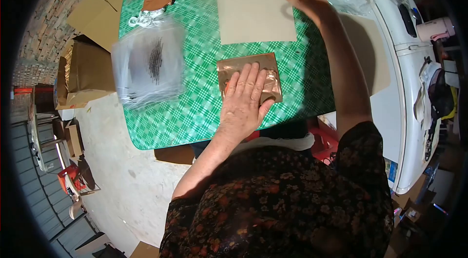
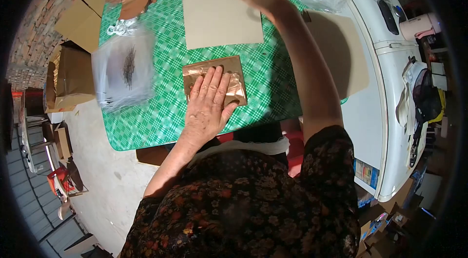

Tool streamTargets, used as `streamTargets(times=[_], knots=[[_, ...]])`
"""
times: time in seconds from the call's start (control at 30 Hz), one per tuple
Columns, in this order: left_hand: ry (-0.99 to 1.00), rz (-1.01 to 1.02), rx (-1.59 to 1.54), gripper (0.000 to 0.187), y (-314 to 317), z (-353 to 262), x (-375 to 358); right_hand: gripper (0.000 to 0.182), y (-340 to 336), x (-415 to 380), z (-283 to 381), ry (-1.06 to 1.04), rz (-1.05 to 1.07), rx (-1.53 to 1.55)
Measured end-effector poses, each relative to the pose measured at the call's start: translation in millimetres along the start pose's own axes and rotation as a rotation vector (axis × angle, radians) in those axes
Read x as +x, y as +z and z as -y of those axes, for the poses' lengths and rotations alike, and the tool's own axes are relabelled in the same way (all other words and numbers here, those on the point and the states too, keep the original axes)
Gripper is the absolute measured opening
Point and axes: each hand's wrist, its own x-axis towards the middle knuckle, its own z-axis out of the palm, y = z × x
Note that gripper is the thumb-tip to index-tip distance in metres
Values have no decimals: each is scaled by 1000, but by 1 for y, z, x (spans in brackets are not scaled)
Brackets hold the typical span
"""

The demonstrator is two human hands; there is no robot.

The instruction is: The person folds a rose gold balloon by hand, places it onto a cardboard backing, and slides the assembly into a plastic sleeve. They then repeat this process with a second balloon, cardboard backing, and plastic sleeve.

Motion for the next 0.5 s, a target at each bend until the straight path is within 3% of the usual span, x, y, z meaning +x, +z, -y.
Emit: streamTargets(times=[0.03, 0.1, 0.2, 0.27, 0.5], knots=[[0, 0, 5, 78, 0, 0, 0, 20, 13, -15, 4, -108, -175, -21], [-9, 19, -10, 74, -2, 0, 1, 24, 33, -48, 0, -308, -208, -95], [-5, 2, -29, 71, -3, 1, 1, 28, 12, -142, 81, -165, -91, 124], [-1, -16, -45, 71, -5, 2, 1, 38, 13, -196, 107, -216, -53, 173], [-30, -98, -206, 74, 0, 7, 0, 67, -7, -233, 159, -8, 282, 136]])
